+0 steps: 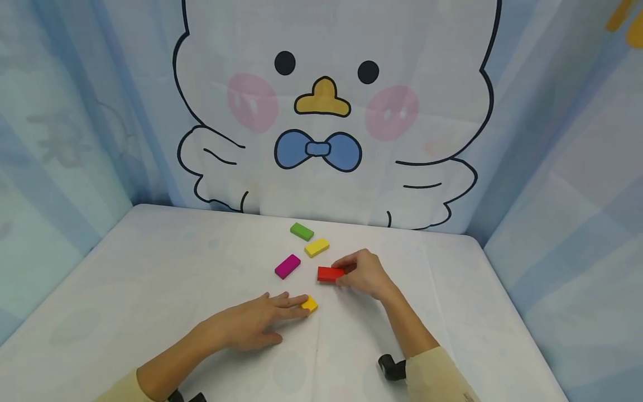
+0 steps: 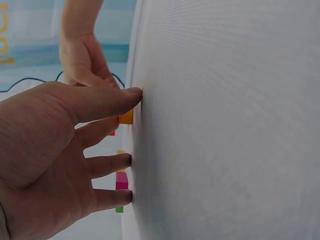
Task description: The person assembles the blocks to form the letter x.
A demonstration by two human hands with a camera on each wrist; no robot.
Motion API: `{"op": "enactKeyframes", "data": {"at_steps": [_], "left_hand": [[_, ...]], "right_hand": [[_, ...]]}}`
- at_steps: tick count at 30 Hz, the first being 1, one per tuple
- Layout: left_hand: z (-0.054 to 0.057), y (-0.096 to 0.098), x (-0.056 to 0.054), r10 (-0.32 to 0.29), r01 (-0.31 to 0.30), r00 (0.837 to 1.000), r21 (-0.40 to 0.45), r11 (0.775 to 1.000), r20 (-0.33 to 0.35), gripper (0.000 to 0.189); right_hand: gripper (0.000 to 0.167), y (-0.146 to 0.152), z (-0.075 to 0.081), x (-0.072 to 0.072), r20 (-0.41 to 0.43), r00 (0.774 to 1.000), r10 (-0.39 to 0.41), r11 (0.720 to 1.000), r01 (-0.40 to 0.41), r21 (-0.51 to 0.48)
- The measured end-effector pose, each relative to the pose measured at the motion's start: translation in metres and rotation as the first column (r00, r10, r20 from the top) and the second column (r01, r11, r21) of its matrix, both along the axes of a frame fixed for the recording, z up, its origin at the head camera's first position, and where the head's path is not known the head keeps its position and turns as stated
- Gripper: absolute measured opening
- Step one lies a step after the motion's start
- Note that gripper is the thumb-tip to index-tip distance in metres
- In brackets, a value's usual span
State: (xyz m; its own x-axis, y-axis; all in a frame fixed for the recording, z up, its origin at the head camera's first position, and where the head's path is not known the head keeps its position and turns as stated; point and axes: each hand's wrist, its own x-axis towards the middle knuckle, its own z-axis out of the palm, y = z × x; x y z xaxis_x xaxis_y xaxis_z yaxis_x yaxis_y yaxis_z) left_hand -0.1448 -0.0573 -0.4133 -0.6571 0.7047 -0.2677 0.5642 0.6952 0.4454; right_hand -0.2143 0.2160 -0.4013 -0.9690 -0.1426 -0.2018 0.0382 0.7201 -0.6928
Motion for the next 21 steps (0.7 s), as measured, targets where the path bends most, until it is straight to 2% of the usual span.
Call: {"op": "enactKeyframes", "data": {"at_steps": [8, 21], "left_hand": [[-0.001, -0.002, 0.0, -0.003, 0.003, 1.0, 0.006, 1.0, -0.015, 0.067], [-0.003, -0.001, 0.0, -0.008, 0.008, 1.0, 0.015, 1.0, -0.004, 0.067]], "right_hand": [[0.031, 0.01, 0.005, 0.015, 0.022, 0.999, -0.029, 1.0, 0.029, 0.005], [0.03, 0.016, 0.008, 0.041, 0.082, 0.997, -0.012, 1.0, 0.012, -0.002]]}}
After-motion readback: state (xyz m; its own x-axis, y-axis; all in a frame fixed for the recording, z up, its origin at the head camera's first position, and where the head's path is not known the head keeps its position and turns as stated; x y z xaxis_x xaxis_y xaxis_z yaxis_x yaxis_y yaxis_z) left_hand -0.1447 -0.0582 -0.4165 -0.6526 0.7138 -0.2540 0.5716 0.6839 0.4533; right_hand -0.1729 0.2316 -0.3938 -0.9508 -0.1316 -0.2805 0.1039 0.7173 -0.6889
